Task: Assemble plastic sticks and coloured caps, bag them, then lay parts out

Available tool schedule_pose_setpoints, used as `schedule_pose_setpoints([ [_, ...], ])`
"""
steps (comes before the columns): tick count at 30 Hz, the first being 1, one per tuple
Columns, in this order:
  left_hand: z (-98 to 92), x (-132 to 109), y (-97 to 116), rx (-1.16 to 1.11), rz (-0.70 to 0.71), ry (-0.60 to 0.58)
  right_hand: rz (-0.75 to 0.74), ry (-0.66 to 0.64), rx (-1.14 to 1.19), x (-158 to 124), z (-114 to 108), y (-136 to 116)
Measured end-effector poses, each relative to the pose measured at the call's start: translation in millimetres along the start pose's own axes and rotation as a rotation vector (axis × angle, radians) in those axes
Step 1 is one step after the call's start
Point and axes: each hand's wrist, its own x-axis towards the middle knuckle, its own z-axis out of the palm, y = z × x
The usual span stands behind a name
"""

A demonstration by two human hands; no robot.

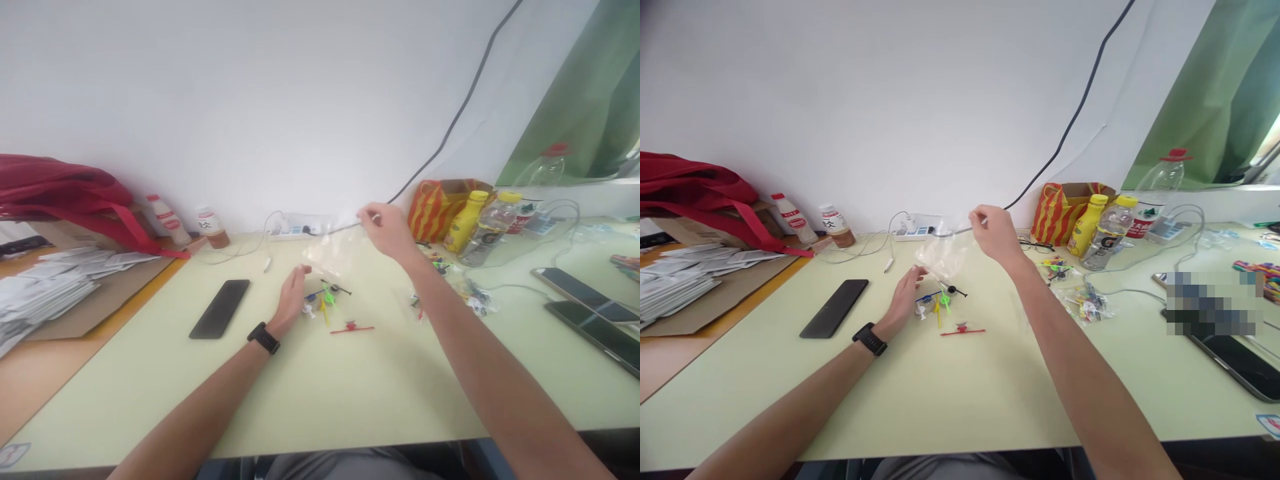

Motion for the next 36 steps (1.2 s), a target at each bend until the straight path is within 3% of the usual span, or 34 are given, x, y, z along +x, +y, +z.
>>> schedule_pose_setpoints([
  [3,0.5,-3.6,4.5,0.061,0.063,-0.017,0.455,-0.166,0.144,-6.0,15.3,47.4],
  [6,1.5,-4.9,6.3,0.107,0.078,0.001,0.542,-0.208,0.135,-16.8,30.5,81.4],
  [9,-1.9,-1.4,7.2,0.232,0.126,0.04,0.545,-0.208,0.073,-23.9,38.7,93.3],
  [13,-24.1,11.2,20.7,0.528,0.146,0.037,0.448,-0.26,-0.007,-25.5,46.6,81.7],
  [16,-48.0,17.3,40.2,0.632,0.025,-0.269,0.296,-0.418,0.04,-27.7,59.3,58.3],
  [19,-61.0,14.1,55.0,0.735,-0.136,-0.495,0.133,-0.599,0.121,-34.1,79.6,29.8],
  [21,-61.1,9.7,57.7,0.721,-0.164,-0.562,-0.068,-0.76,0.144,-38.6,94.0,13.1],
  [23,-58.1,7.1,55.1,0.656,-0.142,-0.578,-0.128,-0.904,0.113,-41.5,105.1,1.4],
  [25,-56.3,8.0,49.1,0.565,-0.127,-0.58,-0.088,-1.011,0.049,-41.7,109.8,-3.8],
  [28,-58.8,14.7,37.9,0.433,-0.145,-0.544,0.003,-1.046,-0.037,-37.4,103.3,-0.8],
  [33,-62.9,28.3,20.0,0.233,-0.079,-0.248,0.09,-1.128,-0.065,-27.9,80.8,10.0],
  [36,-60.7,33.7,9.6,0.19,-0.067,-0.159,0.035,-0.963,0.025,-27.3,84.2,9.0],
])
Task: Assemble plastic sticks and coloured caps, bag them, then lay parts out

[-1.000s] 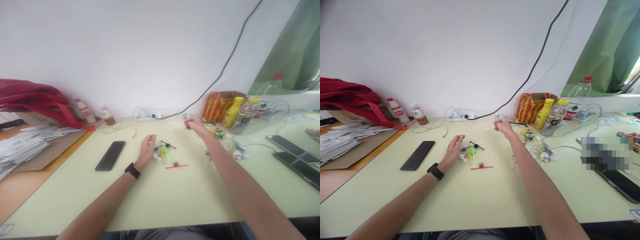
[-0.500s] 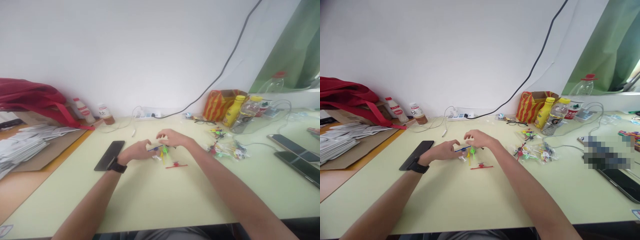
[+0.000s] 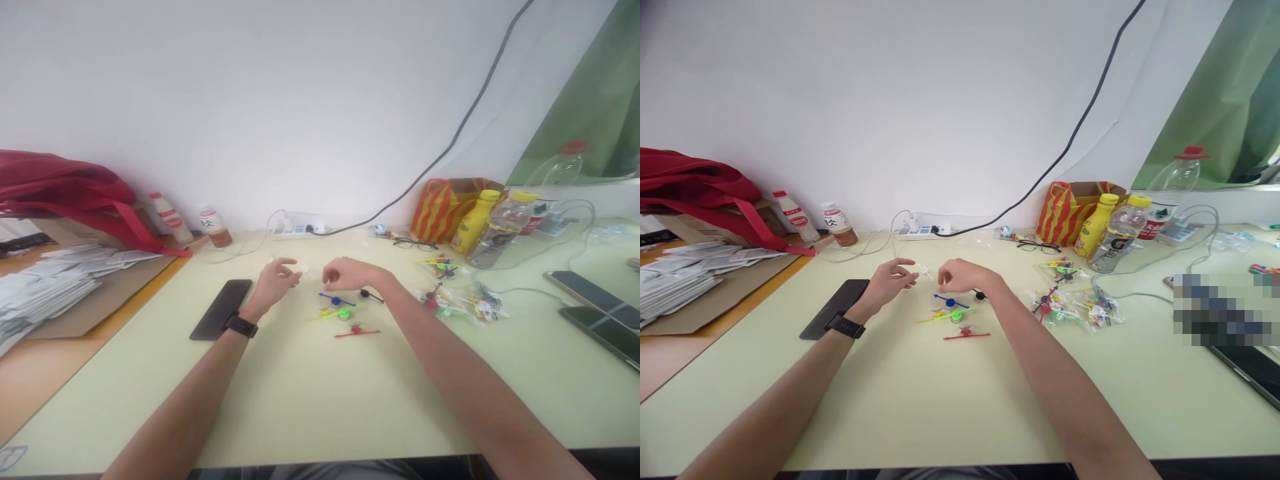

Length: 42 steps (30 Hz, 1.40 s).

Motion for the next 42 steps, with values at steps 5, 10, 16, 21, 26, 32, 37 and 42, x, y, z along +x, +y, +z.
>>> schedule_pose_setpoints([
  [5,8.0,5.0,-18.6,0.279,0.131,0.088,-0.08,0.317,-0.073,20.9,24.6,0.2],
  [10,19.6,6.0,-36.6,0.578,0.421,0.14,-0.045,0.322,-0.115,30.1,38.9,14.5],
  [16,32.6,21.9,-36.9,0.742,0.441,0.108,0.002,0.315,-0.088,28.3,31.2,25.8],
  [21,37.0,62.8,-27.1,0.699,0.391,0.001,0.007,0.335,-0.022,26.6,26.1,26.4],
  [26,35.7,90.3,-22.3,0.543,0.388,-0.076,0.074,0.351,0.065,28.4,22.9,29.6],
  [32,28.3,57.7,-11.7,0.335,0.263,0.049,0.12,0.357,0.201,29.6,22.4,25.4],
  [37,23.6,2.2,-5.8,-0.115,0.178,-0.02,0.006,0.243,0.462,33.2,31.4,7.6],
  [42,25.1,-21.7,-6.6,-0.207,0.252,-0.068,-0.097,0.119,0.679,36.0,39.7,-0.5],
])
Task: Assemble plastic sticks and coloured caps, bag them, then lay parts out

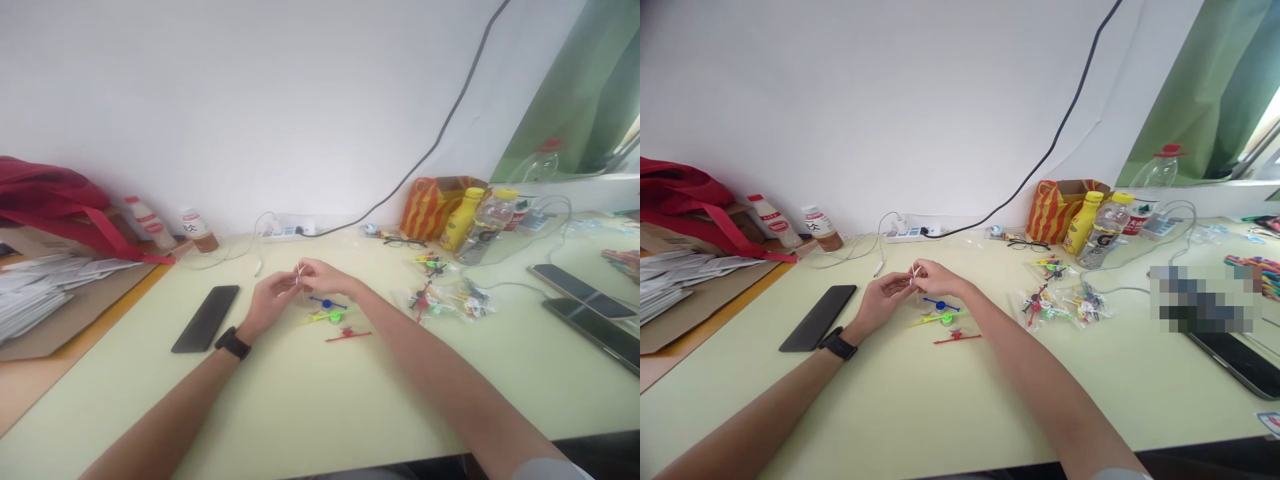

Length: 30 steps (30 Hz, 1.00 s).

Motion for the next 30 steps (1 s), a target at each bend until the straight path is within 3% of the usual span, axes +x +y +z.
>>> schedule_pose_setpoints([
  [4,4.6,-1.1,6.7,0.104,0.066,0.044,-0.01,-0.022,-0.019,-5.3,-1.1,-7.7],
  [6,6.8,-2.4,11.9,0.149,0.08,0.034,-0.005,-0.032,-0.169,-7.8,-1.2,-13.4],
  [10,8.2,-5.5,17.6,0.183,0.079,0.015,0.037,0.069,-0.519,-10.1,-2.4,-19.3],
  [17,2.3,-1.0,8.3,0.323,0.008,-0.025,0.187,0.079,-0.791,-22.5,-22.2,-27.8],
  [24,-3.2,2.0,4.7,0.56,-0.001,-0.012,0.279,-0.21,-0.806,-29.2,-20.3,-44.9],
  [30,-8.7,1.8,4.0,0.532,0.036,-0.034,0.229,-0.114,-0.709,-27.3,-26.7,-44.0],
])
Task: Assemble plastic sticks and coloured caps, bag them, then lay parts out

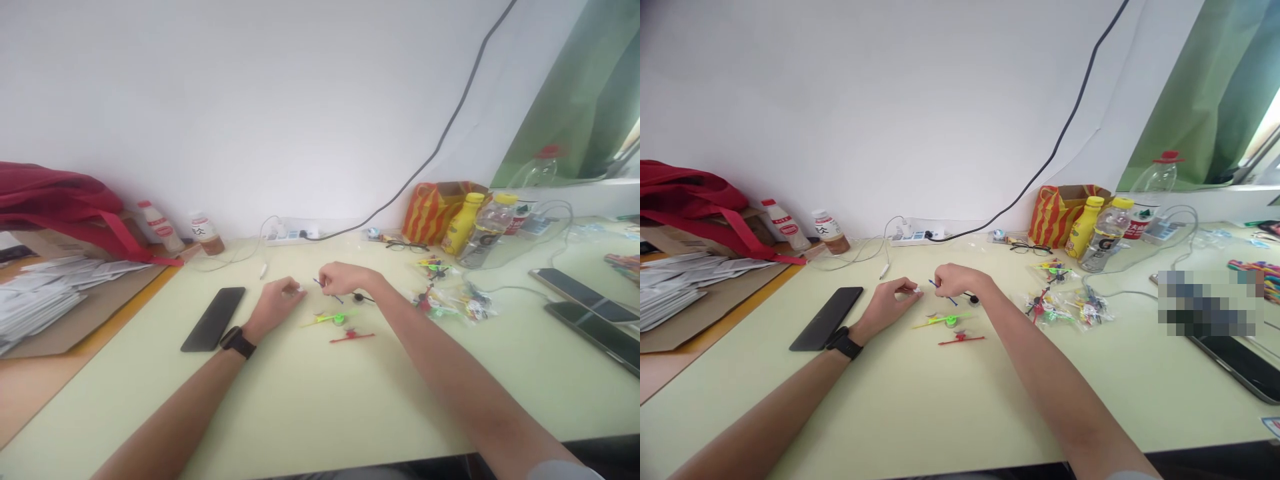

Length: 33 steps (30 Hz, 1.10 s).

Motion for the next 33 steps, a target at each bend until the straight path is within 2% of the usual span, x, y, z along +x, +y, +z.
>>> schedule_pose_setpoints([
  [5,-1.0,1.2,-5.7,0.077,-0.05,0.039,-0.023,0.076,0.19,6.2,0.0,8.6],
  [9,0.1,-2.6,3.7,0.024,0.085,0.144,-0.068,0.096,0.317,9.2,4.3,8.0],
  [12,2.8,-7.6,19.6,-0.092,0.18,0.112,-0.108,0.097,0.386,9.9,8.7,3.3],
  [15,6.2,-10.3,31.1,-0.117,0.216,0.124,-0.139,0.095,0.413,10.6,12.1,-1.6],
  [19,8.7,-10.5,31.1,-0.102,0.22,0.142,-0.11,0.158,0.234,14.2,11.2,-0.9],
  [23,10.4,-11.0,21.9,-0.046,0.274,0.1,0.012,0.226,0.052,17.8,5.5,13.8],
  [28,16.0,-8.1,10.1,0.052,0.277,0.027,0.152,0.154,-0.132,11.1,-0.9,26.9],
  [31,16.4,-4.5,5.5,0.153,0.259,0.024,0.132,0.085,-0.172,3.3,-4.1,16.1],
  [33,14.3,-2.9,3.8,0.184,0.282,0.028,0.048,-0.027,-0.167,-1.0,-4.3,3.7],
])
